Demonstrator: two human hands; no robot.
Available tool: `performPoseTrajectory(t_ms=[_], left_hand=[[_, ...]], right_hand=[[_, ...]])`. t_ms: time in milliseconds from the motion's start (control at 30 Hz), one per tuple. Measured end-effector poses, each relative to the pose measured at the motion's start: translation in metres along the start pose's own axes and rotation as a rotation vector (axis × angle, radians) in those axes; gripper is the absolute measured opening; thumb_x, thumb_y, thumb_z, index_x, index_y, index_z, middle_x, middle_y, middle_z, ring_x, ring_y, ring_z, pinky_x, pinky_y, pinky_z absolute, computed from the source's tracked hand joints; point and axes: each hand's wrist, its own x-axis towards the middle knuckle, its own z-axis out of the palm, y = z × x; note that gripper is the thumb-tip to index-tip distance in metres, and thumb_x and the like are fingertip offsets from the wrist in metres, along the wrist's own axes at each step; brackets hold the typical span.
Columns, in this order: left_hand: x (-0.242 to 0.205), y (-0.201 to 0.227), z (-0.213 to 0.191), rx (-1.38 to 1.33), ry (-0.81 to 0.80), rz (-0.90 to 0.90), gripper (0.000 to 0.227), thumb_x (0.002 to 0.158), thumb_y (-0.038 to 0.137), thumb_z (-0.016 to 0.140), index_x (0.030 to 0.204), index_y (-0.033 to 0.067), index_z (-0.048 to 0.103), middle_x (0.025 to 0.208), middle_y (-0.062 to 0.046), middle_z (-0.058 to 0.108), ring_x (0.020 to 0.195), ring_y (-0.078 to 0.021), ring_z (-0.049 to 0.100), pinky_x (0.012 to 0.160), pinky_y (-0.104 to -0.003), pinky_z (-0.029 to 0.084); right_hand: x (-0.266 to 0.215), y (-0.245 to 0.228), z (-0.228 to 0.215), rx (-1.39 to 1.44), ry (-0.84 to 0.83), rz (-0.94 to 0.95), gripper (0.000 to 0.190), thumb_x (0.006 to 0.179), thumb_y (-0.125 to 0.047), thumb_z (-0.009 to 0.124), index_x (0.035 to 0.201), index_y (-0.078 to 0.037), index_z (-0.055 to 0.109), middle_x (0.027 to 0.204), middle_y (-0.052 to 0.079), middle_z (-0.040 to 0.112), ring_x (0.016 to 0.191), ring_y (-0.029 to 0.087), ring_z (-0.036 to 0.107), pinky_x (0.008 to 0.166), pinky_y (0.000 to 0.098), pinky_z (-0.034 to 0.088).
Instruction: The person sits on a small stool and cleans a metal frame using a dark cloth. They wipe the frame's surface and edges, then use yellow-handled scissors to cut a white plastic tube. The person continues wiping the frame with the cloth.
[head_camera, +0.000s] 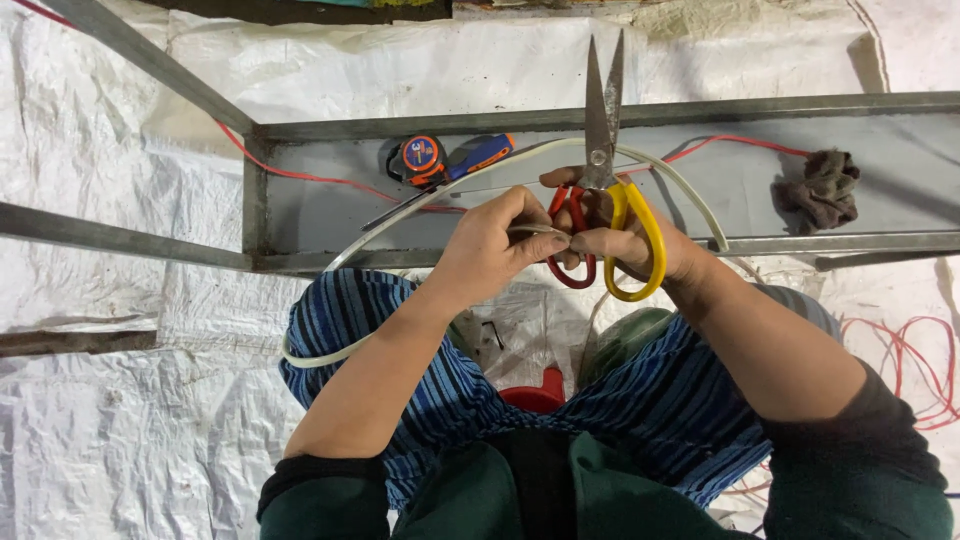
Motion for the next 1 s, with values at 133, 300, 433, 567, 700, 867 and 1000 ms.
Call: performPoseTrajectory(t_ms=[133, 300, 433, 567, 700, 867, 1000], left_hand=[[0.0, 0.005, -0.001, -0.058, -0.008, 0.038, 0.027, 0.098, 0.036, 0.074, 0.102, 0.0106, 0.066, 0.085, -0.015, 0.072, 0.081, -0.0322, 0.074, 0.066, -0.043, 0.059], [0.0, 0.002, 0.0, -0.111, 0.001, 0.096, 0.02, 0.102, 0.03, 0.069, 0.106, 0.0108, 0.066, 0.088, -0.015, 0.073, 0.083, -0.0316, 0.074, 0.067, -0.042, 0.059], [0.0, -0.002, 0.004, -0.121, 0.042, 0.127, 0.014, 0.103, 0.024, 0.068, 0.107, 0.0108, 0.065, 0.087, -0.015, 0.071, 0.081, -0.0318, 0.073, 0.068, -0.041, 0.059], [0.001, -0.008, 0.009, -0.055, 0.155, 0.175, 0.018, 0.099, 0.024, 0.072, 0.107, 0.0102, 0.064, 0.091, -0.017, 0.07, 0.085, -0.0402, 0.072, 0.066, -0.045, 0.062], [0.001, -0.012, 0.013, -0.021, 0.226, 0.193, 0.016, 0.102, 0.025, 0.068, 0.11, 0.0129, 0.061, 0.093, -0.016, 0.067, 0.086, -0.0409, 0.071, 0.068, -0.046, 0.062], [0.003, -0.015, 0.023, -0.001, 0.318, 0.235, 0.016, 0.102, 0.024, 0.068, 0.108, 0.0119, 0.06, 0.095, -0.012, 0.066, 0.088, -0.0397, 0.072, 0.067, -0.044, 0.063], [0.001, -0.015, 0.032, -0.012, 0.345, 0.193, 0.018, 0.101, 0.027, 0.07, 0.106, 0.0128, 0.06, 0.095, -0.012, 0.066, 0.087, -0.038, 0.072, 0.066, -0.04, 0.063]], right_hand=[[-0.006, 0.004, 0.002, 0.072, 0.075, 0.005, 0.05, 0.085, 0.002, 0.072, 0.128, 0.016, 0.052, 0.087, 0.025, 0.068, 0.072, 0.033, 0.074, 0.065, 0.043, 0.063], [-0.009, 0.009, -0.003, 0.058, 0.188, 0.04, 0.063, 0.081, 0.01, 0.07, 0.137, 0.02, 0.044, 0.092, 0.028, 0.063, 0.073, 0.038, 0.07, 0.066, 0.0529, 0.062], [-0.011, 0.007, -0.001, 0.045, 0.268, 0.07, 0.065, 0.081, 0.005, 0.072, 0.139, 0.015, 0.045, 0.097, 0.025, 0.062, 0.081, 0.032, 0.066, 0.069, 0.0525, 0.061], [-0.01, 0.015, -0.011, 0.028, 0.223, 0.022, 0.065, 0.083, 0.006, 0.068, 0.14, 0.018, 0.041, 0.096, 0.028, 0.06, 0.078, 0.037, 0.066, 0.067, 0.0548, 0.06], [-0.01, 0.029, -0.018, 0.181, 0.238, 0.032, 0.084, 0.082, 0.002, 0.069, 0.155, 0.01, 0.028, 0.096, 0.018, 0.058, 0.075, 0.03, 0.07, 0.075, 0.0486, 0.06], [-0.011, 0.046, -0.03, 0.232, 0.282, 0.01, 0.084, 0.083, 0.004, 0.068, 0.157, 0.005, 0.029, 0.098, 0.016, 0.06, 0.073, 0.029, 0.072, 0.075, 0.0451, 0.062], [-0.009, 0.026, -0.013, 0.183, 0.265, 0.004, 0.081, 0.085, 0.003, 0.065, 0.158, 0.006, 0.028, 0.095, 0.017, 0.062, 0.074, 0.026, 0.074, 0.073, 0.0401, 0.063]])
